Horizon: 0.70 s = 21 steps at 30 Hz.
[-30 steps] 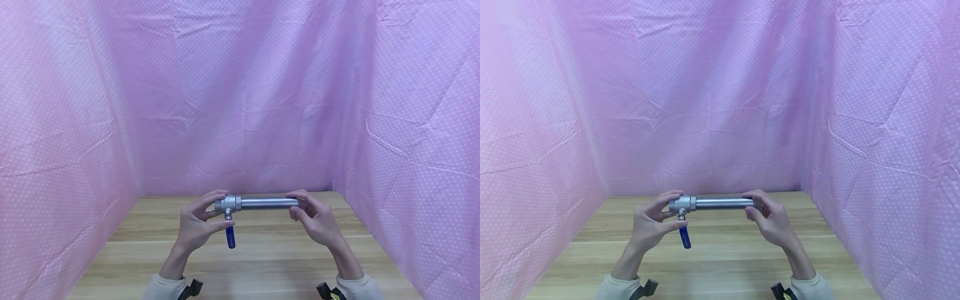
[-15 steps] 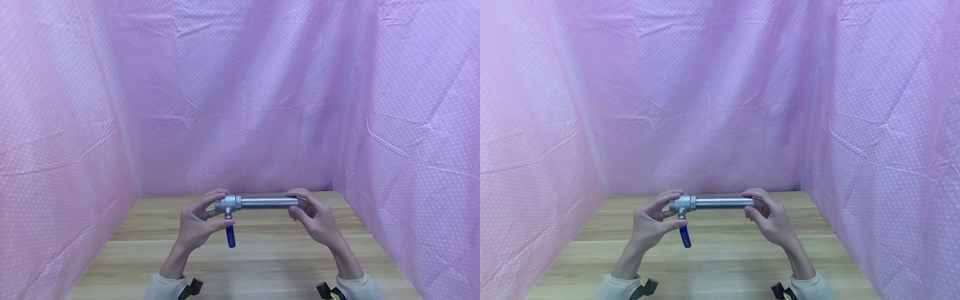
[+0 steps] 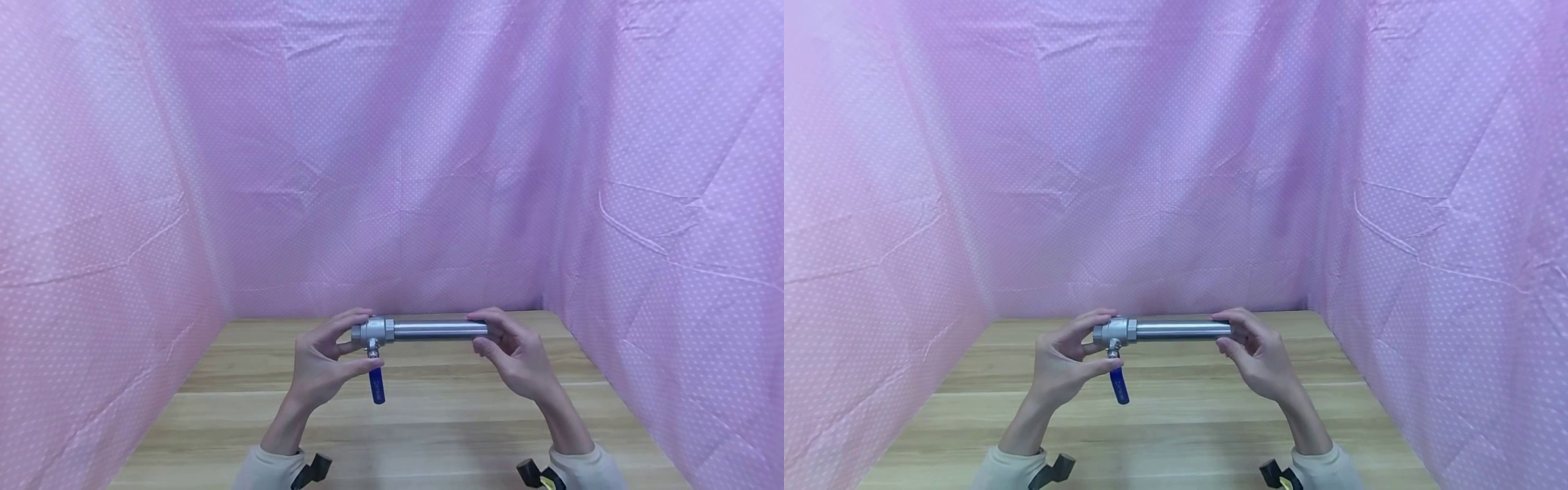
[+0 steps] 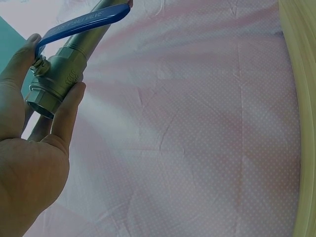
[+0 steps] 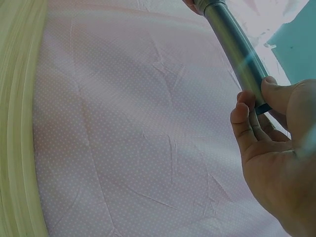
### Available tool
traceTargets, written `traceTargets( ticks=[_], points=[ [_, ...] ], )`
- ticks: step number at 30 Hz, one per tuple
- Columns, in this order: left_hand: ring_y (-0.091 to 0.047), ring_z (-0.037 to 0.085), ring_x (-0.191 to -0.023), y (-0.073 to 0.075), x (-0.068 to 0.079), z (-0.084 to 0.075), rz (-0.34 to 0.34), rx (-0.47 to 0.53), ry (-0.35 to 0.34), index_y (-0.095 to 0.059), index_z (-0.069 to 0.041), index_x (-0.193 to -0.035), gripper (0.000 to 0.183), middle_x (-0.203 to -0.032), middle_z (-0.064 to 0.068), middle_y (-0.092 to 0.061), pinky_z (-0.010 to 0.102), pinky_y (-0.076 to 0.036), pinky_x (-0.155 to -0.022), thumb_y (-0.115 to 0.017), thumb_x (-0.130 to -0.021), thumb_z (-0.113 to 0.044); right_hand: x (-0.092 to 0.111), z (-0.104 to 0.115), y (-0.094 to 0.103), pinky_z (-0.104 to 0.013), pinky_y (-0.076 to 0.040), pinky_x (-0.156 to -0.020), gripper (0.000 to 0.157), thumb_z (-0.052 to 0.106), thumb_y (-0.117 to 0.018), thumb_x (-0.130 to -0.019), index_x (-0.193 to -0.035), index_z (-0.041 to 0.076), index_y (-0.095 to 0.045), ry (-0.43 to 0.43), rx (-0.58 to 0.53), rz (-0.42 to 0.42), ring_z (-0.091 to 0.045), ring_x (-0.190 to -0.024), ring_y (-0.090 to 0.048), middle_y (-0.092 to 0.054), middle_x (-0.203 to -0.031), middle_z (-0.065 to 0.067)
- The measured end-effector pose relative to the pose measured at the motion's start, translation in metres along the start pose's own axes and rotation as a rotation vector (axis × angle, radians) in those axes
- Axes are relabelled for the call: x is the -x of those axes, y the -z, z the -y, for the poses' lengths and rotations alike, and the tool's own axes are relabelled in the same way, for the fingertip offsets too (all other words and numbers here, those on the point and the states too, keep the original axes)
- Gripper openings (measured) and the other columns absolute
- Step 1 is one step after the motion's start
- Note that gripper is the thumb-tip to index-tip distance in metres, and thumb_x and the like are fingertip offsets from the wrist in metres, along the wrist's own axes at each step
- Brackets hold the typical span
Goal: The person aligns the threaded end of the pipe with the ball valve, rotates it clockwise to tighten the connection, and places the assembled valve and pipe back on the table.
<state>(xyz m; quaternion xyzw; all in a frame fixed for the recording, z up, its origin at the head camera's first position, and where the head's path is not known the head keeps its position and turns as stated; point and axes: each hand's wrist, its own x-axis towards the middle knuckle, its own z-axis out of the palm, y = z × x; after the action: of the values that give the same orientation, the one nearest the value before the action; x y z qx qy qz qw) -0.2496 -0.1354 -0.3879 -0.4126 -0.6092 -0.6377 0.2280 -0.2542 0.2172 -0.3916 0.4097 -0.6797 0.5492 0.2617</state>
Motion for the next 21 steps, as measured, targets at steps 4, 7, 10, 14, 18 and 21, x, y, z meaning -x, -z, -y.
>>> traceTargets(
  ticks=[4,7,10,14,18,21],
  points=[
    [-0.074,0.013,-0.135,0.0004,-0.0003,-0.0003,0.001,0.007,0.0,-0.069,0.014,-0.137,0.075,-0.147,0.002,-0.076,0.045,-0.073,-0.104,-0.091,-0.068,0.029,0.0007,0.001,0.0004,-0.023,-0.06,-0.056,0.043,-0.028,-0.068,-0.093,-0.133,-0.013,-0.068,-0.02,0.045,0.001,-0.003,-0.081,-0.069,-0.071,-0.093,-0.011],
    [-0.074,0.013,-0.135,0.0008,-0.0002,-0.0005,0.0,0.007,0.001,-0.069,0.013,-0.137,0.075,-0.147,0.011,-0.076,0.045,-0.073,-0.104,-0.091,-0.068,0.028,0.0008,0.0006,0.0005,-0.022,-0.06,-0.057,0.041,-0.028,-0.065,-0.095,-0.133,-0.013,-0.067,-0.018,0.055,0.01,-0.008,-0.078,-0.068,-0.072,-0.086,-0.013],
    [-0.075,0.013,-0.134,0.001,-0.0001,-0.0007,0.0,0.003,0.002,-0.069,0.013,-0.138,0.075,-0.146,0.017,-0.075,0.045,-0.073,-0.104,-0.091,-0.068,0.028,0.0005,0.0005,0.0004,-0.021,-0.061,-0.057,0.041,-0.029,-0.063,-0.096,-0.134,-0.014,-0.067,-0.018,0.052,0.013,-0.012,-0.076,-0.068,-0.072,-0.083,-0.013],
    [-0.075,0.013,-0.134,0.0008,0.0001,-0.0009,-0.001,0.004,0.005,-0.069,0.014,-0.137,0.074,-0.147,0.01,-0.076,0.045,-0.073,-0.104,-0.091,-0.068,0.028,0.0004,0.0015,0.0002,-0.02,-0.064,-0.059,0.044,-0.029,-0.065,-0.094,-0.135,-0.014,-0.066,-0.041,0.016,0.012,-0.013,-0.078,-0.071,-0.075,-0.096,-0.006],
    [-0.075,0.013,-0.134,0.0005,0.0003,-0.001,-0.002,0.003,0.009,-0.069,0.014,-0.137,0.074,-0.147,0.002,-0.076,0.045,-0.072,-0.105,-0.091,-0.068,0.028,0.0002,0.0018,-0.0001,-0.02,-0.065,-0.062,0.049,-0.032,-0.067,-0.09,-0.136,-0.015,-0.065,-0.037,-0.037,0.018,-0.011,-0.083,-0.073,-0.072,-0.121,-0.001],
    [-0.075,0.013,-0.133,0.0005,0.0003,-0.0012,-0.004,0.001,0.01,-0.069,0.014,-0.137,0.074,-0.147,0.003,-0.076,0.045,-0.072,-0.105,-0.091,-0.068,0.028,-0.0002,0.001,-0.0003,-0.02,-0.065,-0.061,0.05,-0.033,-0.067,-0.089,-0.136,-0.015,-0.065,-0.012,-0.039,0.018,-0.011,-0.084,-0.072,-0.071,-0.125,0.0]
  ],
)
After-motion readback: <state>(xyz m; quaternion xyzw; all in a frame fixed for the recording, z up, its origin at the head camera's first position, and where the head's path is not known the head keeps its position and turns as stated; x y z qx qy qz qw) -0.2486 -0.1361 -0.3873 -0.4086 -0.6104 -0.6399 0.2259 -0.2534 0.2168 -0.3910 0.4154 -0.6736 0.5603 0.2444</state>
